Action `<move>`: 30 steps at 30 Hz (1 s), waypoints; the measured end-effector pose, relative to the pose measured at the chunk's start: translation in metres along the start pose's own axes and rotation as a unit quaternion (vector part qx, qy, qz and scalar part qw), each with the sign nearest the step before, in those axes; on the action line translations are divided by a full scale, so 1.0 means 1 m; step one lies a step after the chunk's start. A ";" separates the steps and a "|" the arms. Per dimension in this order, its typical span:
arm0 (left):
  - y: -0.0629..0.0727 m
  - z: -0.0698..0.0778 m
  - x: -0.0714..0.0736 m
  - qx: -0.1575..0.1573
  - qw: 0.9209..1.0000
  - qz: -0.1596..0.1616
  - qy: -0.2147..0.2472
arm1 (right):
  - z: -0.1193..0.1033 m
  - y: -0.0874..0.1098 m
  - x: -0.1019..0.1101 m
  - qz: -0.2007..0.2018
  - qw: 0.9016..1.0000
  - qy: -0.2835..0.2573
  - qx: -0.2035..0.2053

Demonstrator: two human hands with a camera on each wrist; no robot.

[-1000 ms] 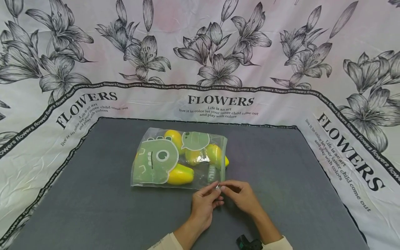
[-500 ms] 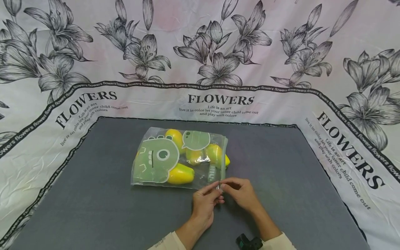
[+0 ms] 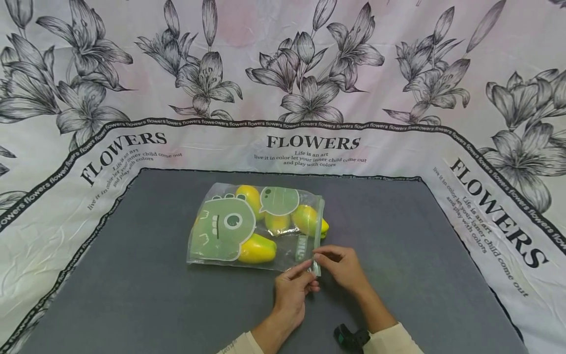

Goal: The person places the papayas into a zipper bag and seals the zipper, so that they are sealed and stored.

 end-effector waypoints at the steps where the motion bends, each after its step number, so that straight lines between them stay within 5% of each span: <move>1: 0.000 0.000 0.000 0.000 1.000 0.000 0.000 | -0.001 -0.001 0.000 0.004 1.000 0.005 0.002; 9: 0.002 0.001 0.000 0.003 1.000 -0.001 -0.004 | -0.006 -0.006 0.002 0.037 0.997 0.062 0.008; 19: 0.001 0.002 0.000 0.004 1.000 -0.004 -0.003 | 0.030 -0.009 0.015 0.066 0.994 0.088 -0.003; 30: 0.002 0.001 0.001 0.010 1.000 -0.007 0.001 | -0.007 -0.010 0.002 0.074 0.993 0.094 -0.008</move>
Point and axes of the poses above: each hand's wrist, its own y-axis away from the middle knuckle, its own x-axis out of the back of the hand, z = x × y, the point moved 5 cm from there along -y, towards the middle knuckle, and after that the axes turned 15 degrees about -y, right-handed, at the moved point
